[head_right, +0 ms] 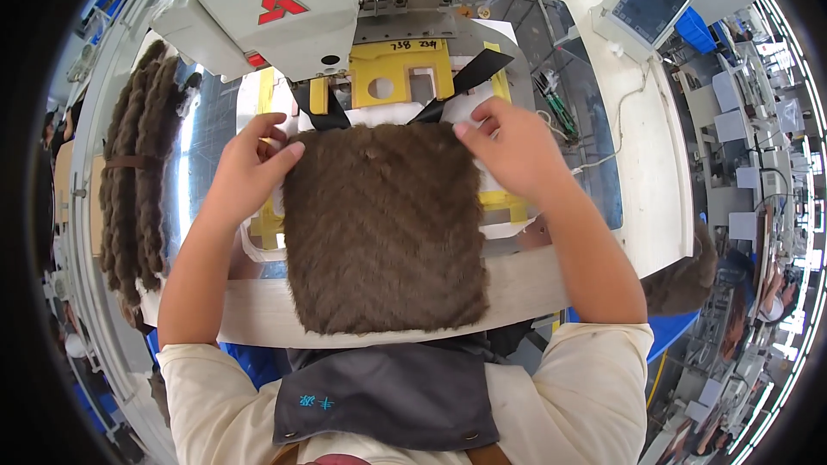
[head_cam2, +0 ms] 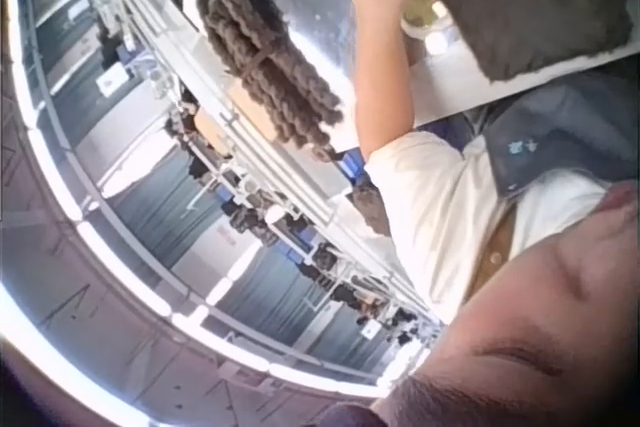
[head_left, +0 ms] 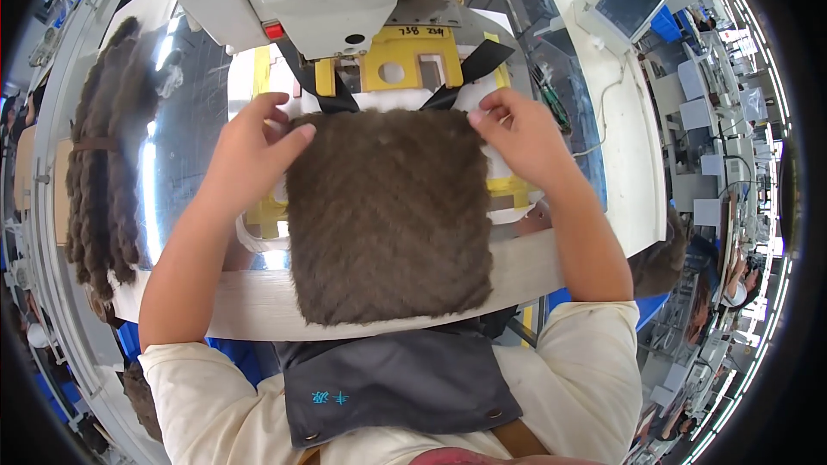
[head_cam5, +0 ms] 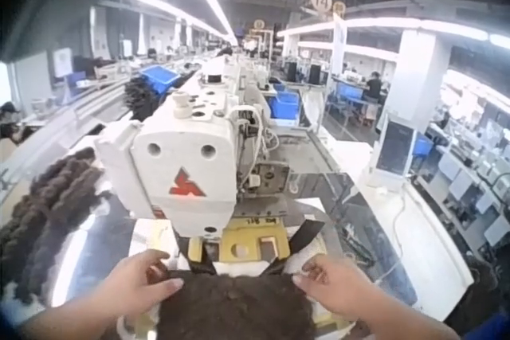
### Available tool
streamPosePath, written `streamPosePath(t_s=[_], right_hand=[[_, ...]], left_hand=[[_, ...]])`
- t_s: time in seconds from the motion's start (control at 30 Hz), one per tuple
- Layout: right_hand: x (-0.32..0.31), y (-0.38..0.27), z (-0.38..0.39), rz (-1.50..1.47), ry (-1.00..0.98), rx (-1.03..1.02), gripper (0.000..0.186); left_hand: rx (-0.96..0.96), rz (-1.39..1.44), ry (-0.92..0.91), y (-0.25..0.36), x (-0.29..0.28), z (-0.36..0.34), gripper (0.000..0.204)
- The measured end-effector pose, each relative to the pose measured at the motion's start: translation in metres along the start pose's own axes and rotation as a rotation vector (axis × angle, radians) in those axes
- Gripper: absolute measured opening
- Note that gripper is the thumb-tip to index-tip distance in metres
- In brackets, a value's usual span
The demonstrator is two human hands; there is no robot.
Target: Sewing together pieces of fur-like material and trimming edges using an industrial sewing machine and snips.
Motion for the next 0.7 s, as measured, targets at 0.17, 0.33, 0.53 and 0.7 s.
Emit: streamPosePath(t_s=[0.17,0.33,0.53,0.7], right_hand=[[0.012,-0.020,0.019,0.037,-0.044,-0.007,0.049],[0.011,-0.030,0.031,0.194,-0.075,0.016,0.043],[0.012,-0.026,0.039,0.200,-0.022,-0.007,0.044],[0.018,-0.057,0.025,0.147,-0.014,-0.363,0.054]], left_hand=[[0.142,-0.397,-0.093,0.011,0.019,0.012,0.052],[0.131,-0.290,-0.051,0.017,0.032,0.027,0.044],[0.199,-0.232,-0.032,0.018,0.049,0.025,0.035],[0.318,-0.467,-0.021,0.021,0.060,0.028,0.037]])
Point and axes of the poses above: each hand's wrist, its own z-axis away from the middle knuckle, its own x-axis out of the palm, y = z × x, the point moved 6 cm from there along -z, towards the middle knuckle, and after that the axes turned 7 degrees about -x, right-handed, at the moved point
